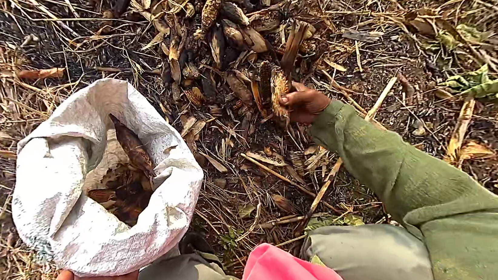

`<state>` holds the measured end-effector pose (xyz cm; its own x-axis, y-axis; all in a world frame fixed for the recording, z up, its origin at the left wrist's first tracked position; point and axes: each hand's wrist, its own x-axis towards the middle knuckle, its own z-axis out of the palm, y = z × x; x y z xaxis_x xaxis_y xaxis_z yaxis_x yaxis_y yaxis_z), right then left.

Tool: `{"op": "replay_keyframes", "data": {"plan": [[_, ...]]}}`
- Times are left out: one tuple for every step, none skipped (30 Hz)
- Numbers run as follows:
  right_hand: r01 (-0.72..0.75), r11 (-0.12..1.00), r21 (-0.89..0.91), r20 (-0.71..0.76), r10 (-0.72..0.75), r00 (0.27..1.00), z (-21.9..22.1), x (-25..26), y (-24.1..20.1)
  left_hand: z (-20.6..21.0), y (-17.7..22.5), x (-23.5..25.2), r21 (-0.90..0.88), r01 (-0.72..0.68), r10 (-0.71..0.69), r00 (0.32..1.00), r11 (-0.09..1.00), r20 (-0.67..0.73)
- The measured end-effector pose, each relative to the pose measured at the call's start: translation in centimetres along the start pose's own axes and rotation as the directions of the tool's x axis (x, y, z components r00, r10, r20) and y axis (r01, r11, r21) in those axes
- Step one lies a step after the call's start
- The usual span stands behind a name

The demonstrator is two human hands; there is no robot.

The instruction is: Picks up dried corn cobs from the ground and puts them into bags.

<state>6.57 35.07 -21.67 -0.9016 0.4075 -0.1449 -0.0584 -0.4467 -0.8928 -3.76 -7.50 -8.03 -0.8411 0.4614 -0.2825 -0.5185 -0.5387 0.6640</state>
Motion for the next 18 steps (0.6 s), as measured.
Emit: {"op": "replay_keyframes", "data": {"plan": [[0.057, 0.997, 0.046, 0.056, -0.06, 0.997, 2.3, 1.3, -0.6, 0.0, 0.0, 0.0, 0.003, 0.002, -0.002, 1.0, 1.0, 0.004], [0.11, 0.991, 0.082, 0.084, -0.117, 0.99, 5.2, 2.4, -1.2, 0.1, 0.0, 0.0, 0.003, 0.008, -0.008, 1.0, 1.0, 0.0], [0.157, 0.983, 0.097, 0.085, -0.166, 0.983, 8.6, 3.3, -1.7, 0.2, 0.0, -0.1, 0.013, 0.017, -0.017, 1.0, 1.0, -0.006], [0.193, 0.977, 0.091, 0.084, -0.201, 0.976, 12.0, 3.9, -2.0, 0.3, 0.1, -0.1, 0.014, 0.024, -0.024, 1.0, 1.0, -0.018], [0.227, 0.972, 0.055, 0.089, -0.231, 0.969, 15.4, 4.5, -1.9, 0.2, 0.2, -0.1, 0.014, 0.03, -0.03, 0.999, 0.999, -0.021], [0.249, 0.968, -0.008, 0.117, -0.246, 0.962, 18.5, 4.8, -1.5, 0.1, 0.3, -0.1, 0.008, 0.03, -0.03, 0.999, 1.0, -0.014], [0.266, 0.959, -0.097, 0.172, -0.247, 0.954, 21.0, 4.9, -0.6, -0.2, 0.3, -0.2, 0.01, 0.021, -0.021, 1.0, 1.0, 0.01], [0.291, 0.931, -0.221, 0.257, -0.233, 0.938, 22.9, 4.7, 0.6, -0.5, 0.3, -0.2, 0.021, 0.001, -0.002, 0.999, 1.0, 0.042], [0.327, 0.873, -0.362, 0.348, -0.199, 0.916, 24.3, 4.4, 1.8, -0.8, 0.3, -0.2, 0.028, -0.029, 0.027, 0.997, 0.999, 0.074], [0.354, 0.796, -0.491, 0.422, -0.137, 0.896, 25.2, 4.0, 2.9, -1.0, 0.4, -0.3, 0.029, -0.065, 0.061, 0.993, 0.997, 0.097], [0.382, 0.72, -0.579, 0.479, -0.08, 0.874, 25.5, 3.7, 3.6, -1.2, 0.5, -0.4, 0.028, -0.092, 0.088, 0.99, 0.995, 0.113], [0.433, 0.642, -0.633, 0.52, -0.062, 0.852, 25.4, 3.8, 3.9, -1.3, 0.7, -0.5, 0.028, -0.114, 0.111, 0.988, 0.993, 0.108], [0.51, 0.556, -0.656, 0.546, -0.118, 0.83, 24.8, 4.2, 4.1, -1.4, 0.9, -0.6, 0.029, -0.125, 0.121, 0.987, 0.992, 0.103], [0.585, 0.469, -0.662, 0.54, -0.242, 0.806, 23.8, 5.0, 4.4, -1.5, 1.2, -0.8, 0.031, -0.121, 0.118, 0.988, 0.992, 0.095], [0.599, 0.401, -0.693, 0.493, -0.343, 0.8, 22.8, 5.9, 4.7, -1.6, 1.5, -1.0, 0.03, -0.107, 0.105, 0.991, 0.994, 0.085], [0.536, 0.375, -0.756, 0.405, -0.376, 0.834, 21.7, 6.7, 4.9, -1.8, 1.8, -1.1, 0.024, -0.079, 0.077, 0.994, 0.997, 0.082], [0.399, 0.397, -0.827, 0.286, -0.314, 0.905, 20.9, 7.4, 5.0, -2.0, 2.0, -1.1, 0.009, -0.05, 0.049, 0.995, 0.999, 0.083], [0.214, 0.455, -0.864, 0.154, -0.166, 0.974, 20.3, 7.9, 5.0, -2.1, 2.1, -1.0, -0.013, -0.029, 0.03, 0.996, 0.999, 0.083]]}}
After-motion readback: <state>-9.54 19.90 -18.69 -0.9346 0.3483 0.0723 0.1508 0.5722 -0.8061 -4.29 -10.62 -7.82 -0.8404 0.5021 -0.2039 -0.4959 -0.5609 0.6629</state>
